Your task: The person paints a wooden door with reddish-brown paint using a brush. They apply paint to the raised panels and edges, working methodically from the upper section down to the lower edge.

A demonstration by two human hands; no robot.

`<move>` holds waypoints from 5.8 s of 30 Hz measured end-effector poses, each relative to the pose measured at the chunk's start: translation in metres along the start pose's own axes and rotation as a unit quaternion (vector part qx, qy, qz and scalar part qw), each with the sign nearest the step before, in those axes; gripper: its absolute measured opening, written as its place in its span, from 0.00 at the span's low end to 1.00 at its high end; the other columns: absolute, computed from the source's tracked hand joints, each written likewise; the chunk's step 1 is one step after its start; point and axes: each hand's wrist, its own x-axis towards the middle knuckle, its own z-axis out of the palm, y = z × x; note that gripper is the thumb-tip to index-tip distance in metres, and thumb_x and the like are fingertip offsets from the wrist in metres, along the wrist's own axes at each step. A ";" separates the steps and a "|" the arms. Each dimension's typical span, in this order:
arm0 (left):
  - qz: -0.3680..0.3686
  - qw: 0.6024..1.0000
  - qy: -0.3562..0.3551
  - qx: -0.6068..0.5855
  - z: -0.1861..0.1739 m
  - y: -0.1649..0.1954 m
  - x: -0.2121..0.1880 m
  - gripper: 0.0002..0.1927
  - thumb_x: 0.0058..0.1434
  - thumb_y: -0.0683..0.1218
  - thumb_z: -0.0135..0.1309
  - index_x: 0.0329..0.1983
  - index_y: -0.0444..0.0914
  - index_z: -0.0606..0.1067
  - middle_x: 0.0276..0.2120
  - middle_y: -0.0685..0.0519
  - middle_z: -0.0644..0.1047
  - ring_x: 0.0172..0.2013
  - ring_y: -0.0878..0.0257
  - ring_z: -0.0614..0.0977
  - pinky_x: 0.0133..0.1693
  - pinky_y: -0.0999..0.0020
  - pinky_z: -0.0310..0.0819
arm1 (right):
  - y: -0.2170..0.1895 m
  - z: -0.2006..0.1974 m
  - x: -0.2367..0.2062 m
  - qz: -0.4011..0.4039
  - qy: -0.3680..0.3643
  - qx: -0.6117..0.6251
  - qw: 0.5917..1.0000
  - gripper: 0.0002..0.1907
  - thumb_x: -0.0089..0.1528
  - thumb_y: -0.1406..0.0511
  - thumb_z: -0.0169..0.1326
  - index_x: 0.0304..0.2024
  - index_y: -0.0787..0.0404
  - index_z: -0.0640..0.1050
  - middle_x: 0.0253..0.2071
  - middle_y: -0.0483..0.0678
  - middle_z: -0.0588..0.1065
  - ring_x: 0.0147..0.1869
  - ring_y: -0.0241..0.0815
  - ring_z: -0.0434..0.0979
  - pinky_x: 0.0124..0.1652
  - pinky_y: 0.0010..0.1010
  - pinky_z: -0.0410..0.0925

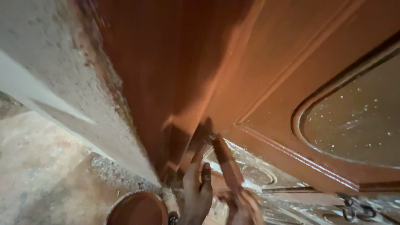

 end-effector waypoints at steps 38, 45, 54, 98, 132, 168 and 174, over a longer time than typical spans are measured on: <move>-0.071 0.978 0.038 0.191 0.001 -0.017 -0.008 0.11 0.71 0.46 0.50 0.51 0.36 0.75 0.37 0.42 0.81 0.37 0.51 0.82 0.42 0.61 0.75 | 0.029 -0.011 0.004 -0.085 -0.042 -0.240 0.966 0.16 0.64 0.60 0.55 0.49 0.65 0.77 0.41 0.59 0.81 0.40 0.50 0.80 0.45 0.41 0.73; -0.053 0.991 0.031 0.117 -0.008 -0.010 0.001 0.20 0.70 0.43 0.46 0.64 0.38 0.69 0.32 0.40 0.78 0.31 0.46 0.77 0.36 0.58 0.73 | 0.025 -0.011 0.012 0.028 -0.051 -0.144 0.988 0.17 0.64 0.60 0.55 0.49 0.65 0.77 0.40 0.59 0.80 0.39 0.51 0.79 0.43 0.41 0.73; 0.139 0.981 0.048 0.127 -0.014 -0.001 0.002 0.24 0.70 0.39 0.45 0.70 0.34 0.67 0.66 0.40 0.73 0.65 0.45 0.74 0.61 0.58 0.67 | 0.028 -0.025 0.022 0.055 -0.026 -0.135 0.989 0.17 0.63 0.60 0.56 0.49 0.66 0.78 0.40 0.59 0.80 0.38 0.52 0.78 0.42 0.41 0.71; 0.094 0.986 -0.054 0.126 0.094 -0.004 -0.035 0.25 0.69 0.42 0.44 0.70 0.36 0.66 0.65 0.42 0.74 0.66 0.47 0.75 0.62 0.59 0.67 | -0.065 -0.229 0.037 0.168 0.116 0.104 0.973 0.22 0.62 0.57 0.54 0.51 0.67 0.78 0.44 0.59 0.79 0.39 0.55 0.76 0.43 0.46 0.69; 0.083 0.991 -0.100 0.033 0.121 -0.012 -0.046 0.26 0.74 0.48 0.36 0.71 0.28 0.62 0.70 0.35 0.68 0.71 0.44 0.67 0.68 0.56 0.57 | -0.093 -0.238 0.014 0.020 -0.114 0.201 0.973 0.26 0.68 0.54 0.50 0.62 0.63 0.71 0.56 0.60 0.75 0.53 0.61 0.74 0.60 0.62 0.63; -0.017 0.999 0.003 -0.042 0.081 -0.024 -0.036 0.31 0.64 0.32 0.38 0.73 0.34 0.61 0.71 0.43 0.67 0.68 0.56 0.68 0.62 0.66 0.62 | -0.026 -0.121 -0.013 0.116 -0.151 0.093 0.977 0.25 0.69 0.56 0.47 0.64 0.64 0.69 0.56 0.63 0.75 0.53 0.63 0.77 0.59 0.63 0.66; 0.029 0.999 0.028 -0.030 0.067 -0.023 -0.031 0.28 0.67 0.32 0.41 0.72 0.32 0.63 0.70 0.42 0.69 0.70 0.56 0.68 0.66 0.65 0.60 | -0.060 -0.129 0.006 0.030 -0.106 0.161 0.981 0.25 0.70 0.56 0.47 0.64 0.64 0.68 0.56 0.63 0.75 0.53 0.63 0.77 0.59 0.63 0.66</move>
